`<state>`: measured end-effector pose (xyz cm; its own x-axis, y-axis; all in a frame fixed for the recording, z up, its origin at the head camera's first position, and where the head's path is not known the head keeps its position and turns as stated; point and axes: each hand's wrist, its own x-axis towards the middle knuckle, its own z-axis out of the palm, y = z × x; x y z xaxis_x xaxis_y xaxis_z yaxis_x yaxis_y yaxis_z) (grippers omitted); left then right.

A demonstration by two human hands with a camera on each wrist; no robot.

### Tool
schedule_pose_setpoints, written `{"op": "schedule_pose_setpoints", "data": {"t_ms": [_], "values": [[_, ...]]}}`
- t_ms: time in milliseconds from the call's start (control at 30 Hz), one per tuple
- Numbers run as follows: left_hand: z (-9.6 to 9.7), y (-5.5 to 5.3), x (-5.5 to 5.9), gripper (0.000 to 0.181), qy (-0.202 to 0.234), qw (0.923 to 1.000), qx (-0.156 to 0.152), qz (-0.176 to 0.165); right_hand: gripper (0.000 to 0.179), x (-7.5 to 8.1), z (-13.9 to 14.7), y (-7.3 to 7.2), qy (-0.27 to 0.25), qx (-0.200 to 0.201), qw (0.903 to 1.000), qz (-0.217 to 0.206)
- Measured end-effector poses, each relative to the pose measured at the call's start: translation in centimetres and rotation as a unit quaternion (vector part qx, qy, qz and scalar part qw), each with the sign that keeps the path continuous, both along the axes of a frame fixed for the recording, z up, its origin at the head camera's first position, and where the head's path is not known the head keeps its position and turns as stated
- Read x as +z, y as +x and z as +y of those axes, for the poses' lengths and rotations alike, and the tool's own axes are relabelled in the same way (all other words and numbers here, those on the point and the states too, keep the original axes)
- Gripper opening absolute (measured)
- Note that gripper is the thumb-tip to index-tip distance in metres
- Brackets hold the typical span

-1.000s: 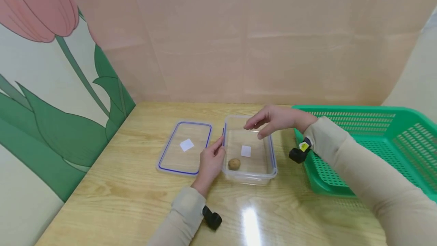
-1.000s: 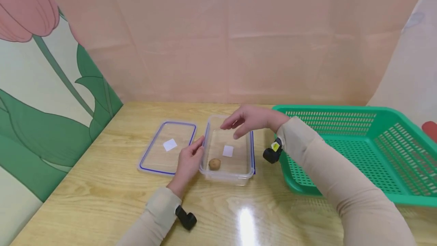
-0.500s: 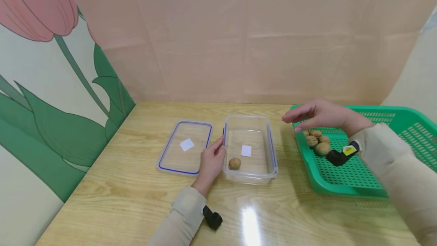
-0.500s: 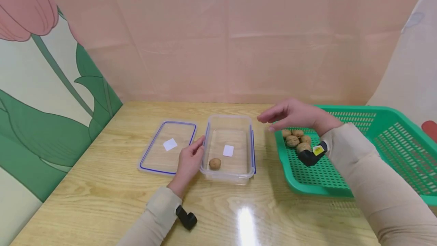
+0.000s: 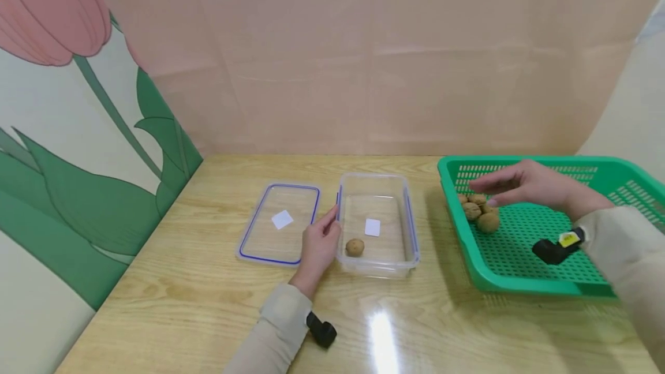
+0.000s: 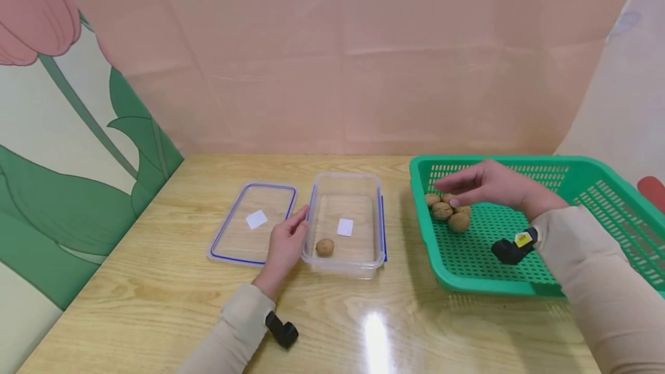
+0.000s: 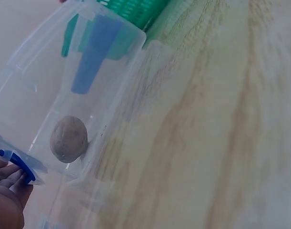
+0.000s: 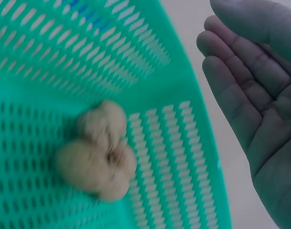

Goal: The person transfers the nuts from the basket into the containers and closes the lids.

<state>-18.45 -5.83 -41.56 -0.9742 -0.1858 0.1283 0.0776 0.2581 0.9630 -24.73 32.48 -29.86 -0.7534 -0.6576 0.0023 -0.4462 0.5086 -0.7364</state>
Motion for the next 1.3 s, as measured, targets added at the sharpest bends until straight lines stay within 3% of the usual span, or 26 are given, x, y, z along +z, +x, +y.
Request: {"op": "schedule_pose_setpoints", "data": {"t_ms": [400,567,833,1100,1300], "values": [[-0.1,0.1,-0.1,0.038,0.002,1.0000,-0.003,-0.002,0.047,-3.8,3.2,-0.8,0.052,-0.051,0.9955,-0.061],[-0.1,0.1,0.0,0.038,0.004,1.0000,-0.003,-0.004,0.052,-5.0,3.3,-1.3,0.080,-0.071,0.9930,-0.051],[0.0,0.1,0.1,0.037,0.001,1.0000,-0.001,0.007,0.046,-6.0,3.2,-1.6,0.088,-0.063,0.9929,-0.049],[0.0,0.0,0.2,0.037,0.007,1.0000,-0.003,0.003,0.049,-6.5,3.1,-1.6,0.091,-0.077,0.9918,-0.045],[0.0,0.2,0.2,0.038,0.012,0.9998,-0.008,-0.011,0.052,-7.3,3.0,-1.5,0.089,-0.060,0.9929,-0.052]]}}
